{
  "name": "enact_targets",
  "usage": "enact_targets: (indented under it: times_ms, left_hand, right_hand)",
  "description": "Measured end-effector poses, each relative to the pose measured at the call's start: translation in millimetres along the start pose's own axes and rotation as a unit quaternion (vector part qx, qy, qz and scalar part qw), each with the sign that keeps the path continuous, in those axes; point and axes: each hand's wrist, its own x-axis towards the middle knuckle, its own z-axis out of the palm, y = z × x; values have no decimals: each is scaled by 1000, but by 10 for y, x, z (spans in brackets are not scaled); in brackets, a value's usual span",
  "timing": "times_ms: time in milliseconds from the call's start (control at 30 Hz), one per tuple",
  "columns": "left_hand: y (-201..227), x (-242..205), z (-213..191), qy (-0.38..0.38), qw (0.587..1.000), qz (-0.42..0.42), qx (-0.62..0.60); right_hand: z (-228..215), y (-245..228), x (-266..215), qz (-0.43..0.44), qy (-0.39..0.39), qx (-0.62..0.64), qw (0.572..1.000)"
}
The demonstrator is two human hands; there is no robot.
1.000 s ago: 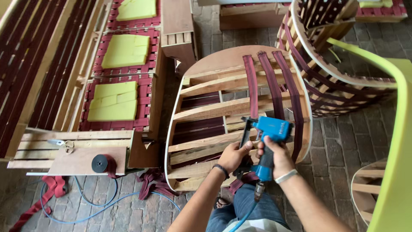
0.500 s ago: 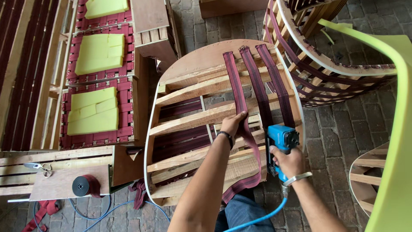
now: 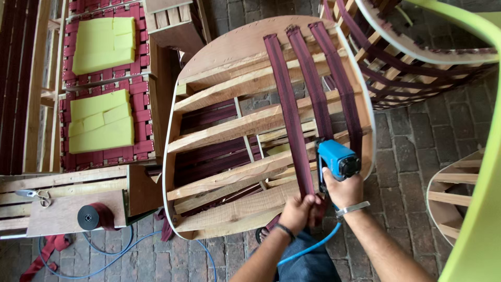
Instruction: The person weaves maroon webbing straps across the wooden frame of a chair seat using a pneumatic staple gun. They stretch and staple the straps in parallel lines, cut excess material with scissors, and continue adding straps to complete the seat base.
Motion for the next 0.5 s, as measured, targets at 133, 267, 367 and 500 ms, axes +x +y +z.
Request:
enact_targets:
  times_ms: [133, 267, 367, 500]
  left_hand:
    - [-532, -87, -14, 13, 1000, 7, 0]
    - [-816, -53, -70, 27, 999, 15, 34]
    - [-1003, -53, -57, 10, 999, 34, 14]
    - [-1287, 79, -54, 17, 999, -3, 29]
  right_hand:
    - [37, -34, -4, 50, -5, -22, 998]
    - [8, 9, -29, 41, -10, -17, 999]
    - [-55, 47, -120, 31, -4, -8, 999]
    - [-77, 41, -174, -27, 31, 0, 999]
